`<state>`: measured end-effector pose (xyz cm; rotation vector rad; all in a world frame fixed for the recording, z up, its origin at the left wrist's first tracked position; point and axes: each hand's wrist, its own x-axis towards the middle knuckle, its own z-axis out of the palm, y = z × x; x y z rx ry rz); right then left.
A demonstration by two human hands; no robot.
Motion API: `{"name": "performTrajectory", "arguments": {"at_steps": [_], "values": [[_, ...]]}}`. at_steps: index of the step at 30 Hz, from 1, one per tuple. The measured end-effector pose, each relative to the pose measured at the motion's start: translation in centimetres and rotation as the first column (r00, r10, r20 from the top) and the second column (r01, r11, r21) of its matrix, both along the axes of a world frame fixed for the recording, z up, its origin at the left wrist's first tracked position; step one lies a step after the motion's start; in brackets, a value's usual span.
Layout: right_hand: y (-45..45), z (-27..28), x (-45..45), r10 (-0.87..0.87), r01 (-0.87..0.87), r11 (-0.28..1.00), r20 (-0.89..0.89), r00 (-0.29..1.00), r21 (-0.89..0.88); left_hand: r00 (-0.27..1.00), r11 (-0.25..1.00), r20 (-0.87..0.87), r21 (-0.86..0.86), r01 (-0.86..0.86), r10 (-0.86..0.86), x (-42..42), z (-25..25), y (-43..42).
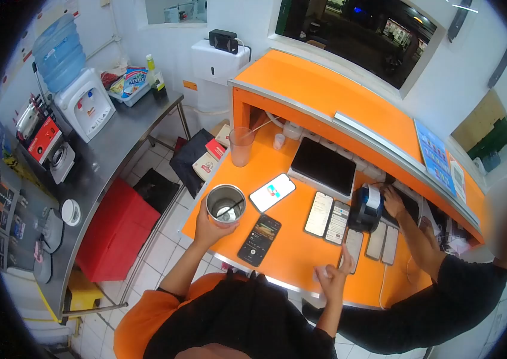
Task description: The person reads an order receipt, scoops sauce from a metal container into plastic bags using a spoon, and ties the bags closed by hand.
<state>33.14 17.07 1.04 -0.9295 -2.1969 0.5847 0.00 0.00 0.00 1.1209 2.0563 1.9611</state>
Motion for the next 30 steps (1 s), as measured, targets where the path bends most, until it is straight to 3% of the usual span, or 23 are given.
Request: {"name": "performTrajectory", "arguments": {"at_steps": [1,4,7,10,13,16,19,20,23,26,30], "values": [[0.4,1.8,0.3,0.082,-0.088,0.991,0.058,0.995,0.100,1.000,1.000,0.001,0.010,0.006,-0.006,0.8,-0.5,0.4],[-0.2,0.8,-0.2,0.348,-0.345,0.929,0.003,0.937,-0.135,0.997,0.998,-0.043,-0.022,0.060,-0.060,0.4,0.3,-2.2],[-0.4,3.6,-0.8,0.369,-0.365,0.915,-0.011,0.930,-0.171,0.993,0.993,-0.017,0.020,0.114,-0.113,2.2,0.8,-2.0],[-1.6,8.6,-3.3,0.285,-0.162,0.941,0.433,0.855,-0.299,0.986,0.985,-0.061,0.063,0.161,-0.157,2.9,2.1,-2.6],[-1.1,9.4,-3.7,0.244,-0.111,0.950,0.474,0.846,-0.291,0.953,0.975,-0.265,0.121,0.188,-0.151,3.7,7.3,-3.4],[-0.7,9.3,-4.0,0.310,-0.282,0.945,0.177,0.934,-0.167,0.904,0.957,-0.398,0.164,0.238,-0.156,4.7,10.8,-4.2],[-1.9,12.3,-5.5,0.276,-0.277,0.960,0.241,0.930,-0.030,0.959,0.945,-0.211,0.228,0.234,-0.187,4.7,8.6,-3.1],[-2.5,13.5,-6.0,0.287,-0.268,0.957,0.246,0.926,-0.107,0.958,0.931,-0.213,0.268,0.247,-0.192,5.0,9.1,-3.1],[-2.9,15.0,-6.3,0.417,-0.452,0.884,0.234,0.878,0.120,0.894,0.965,-0.445,0.208,0.160,-0.052,5.1,8.6,-2.9],[-3.5,15.7,-5.7,0.630,-0.655,0.751,0.204,0.749,0.086,0.840,0.975,-0.540,0.213,0.071,0.057,4.7,8.5,-2.9],[-6.6,16.0,-6.8,0.761,-0.755,0.641,0.013,0.649,0.138,0.827,0.969,-0.555,0.242,0.057,0.090,4.1,8.6,-2.7]]}}
